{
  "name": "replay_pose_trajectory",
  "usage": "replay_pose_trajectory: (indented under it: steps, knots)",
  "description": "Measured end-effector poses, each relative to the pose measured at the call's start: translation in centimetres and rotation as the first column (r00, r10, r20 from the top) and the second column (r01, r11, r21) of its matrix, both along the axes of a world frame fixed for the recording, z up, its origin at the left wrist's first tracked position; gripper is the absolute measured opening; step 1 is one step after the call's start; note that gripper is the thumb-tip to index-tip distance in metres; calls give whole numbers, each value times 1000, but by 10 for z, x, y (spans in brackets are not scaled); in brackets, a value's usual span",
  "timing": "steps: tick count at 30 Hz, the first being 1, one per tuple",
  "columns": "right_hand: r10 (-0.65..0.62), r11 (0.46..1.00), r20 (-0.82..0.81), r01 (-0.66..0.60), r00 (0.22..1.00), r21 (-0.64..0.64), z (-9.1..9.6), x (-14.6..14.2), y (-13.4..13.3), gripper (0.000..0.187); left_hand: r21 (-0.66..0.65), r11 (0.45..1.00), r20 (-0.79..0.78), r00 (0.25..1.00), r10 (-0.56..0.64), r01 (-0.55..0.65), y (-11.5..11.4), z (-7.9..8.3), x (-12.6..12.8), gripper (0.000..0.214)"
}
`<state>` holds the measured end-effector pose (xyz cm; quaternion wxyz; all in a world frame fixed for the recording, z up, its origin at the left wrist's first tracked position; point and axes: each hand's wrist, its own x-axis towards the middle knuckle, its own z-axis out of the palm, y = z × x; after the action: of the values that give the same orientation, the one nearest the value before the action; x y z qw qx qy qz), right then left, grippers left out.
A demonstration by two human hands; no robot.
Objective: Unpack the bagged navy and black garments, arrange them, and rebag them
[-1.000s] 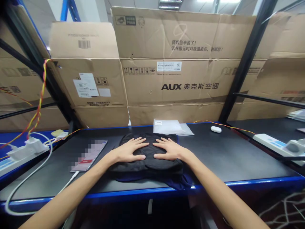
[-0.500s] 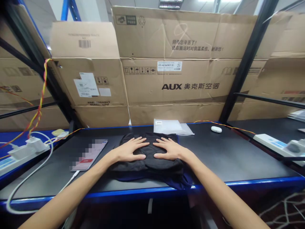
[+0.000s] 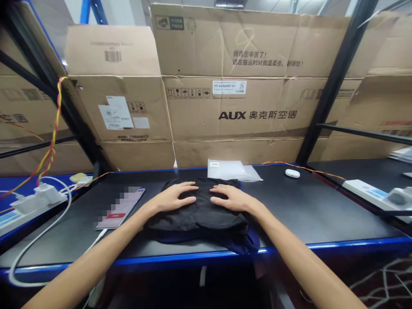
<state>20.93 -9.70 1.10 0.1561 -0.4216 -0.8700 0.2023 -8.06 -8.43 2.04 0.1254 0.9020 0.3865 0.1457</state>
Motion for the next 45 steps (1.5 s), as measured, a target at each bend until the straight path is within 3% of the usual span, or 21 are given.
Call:
replay_pose_trajectory:
  steps: [5, 9, 12, 17, 23, 27, 33, 38, 45]
  knots:
    - [-110, 962, -162, 146, 981, 232, -3, 12, 18, 44, 88, 989, 163, 981, 107, -123, 25, 1, 1, 41]
    - [-251, 885, -125, 279, 960, 372, -9, 26, 35, 40, 98, 969, 104, 971, 215, -225, 50, 2, 6, 42]
    - [-333, 863, -27, 316, 943, 394, -12, 34, 43, 37, 95, 954, 59, 959, 279, -283, 65, 1, 13, 42]
    - [-343, 869, 8, 314, 939, 383, -12, 39, 47, 25, 82, 945, 86, 947, 309, -316, 76, 0, 19, 27]
    - [-307, 876, -87, 317, 948, 364, -2, 38, 35, 26, 88, 953, 202, 942, 267, -289, 61, 8, 10, 22]
    - [-215, 917, -190, 265, 958, 297, 3, 40, 15, 28, 122, 983, 265, 959, 103, -139, 45, 16, -3, 21]
    - [-93, 959, -101, 116, 991, 259, -10, 48, -8, 29, 230, 971, 38, 997, -72, 62, 19, 10, -19, 26]
    - [-64, 975, -81, 80, 995, 208, -17, 50, -19, 32, 163, 983, -44, 996, -78, 84, 7, 5, -24, 28]
    - [-151, 988, -345, 152, 926, -23, 7, 56, -52, 40, -1, 994, 113, 988, -110, 110, -5, 26, -36, 21]
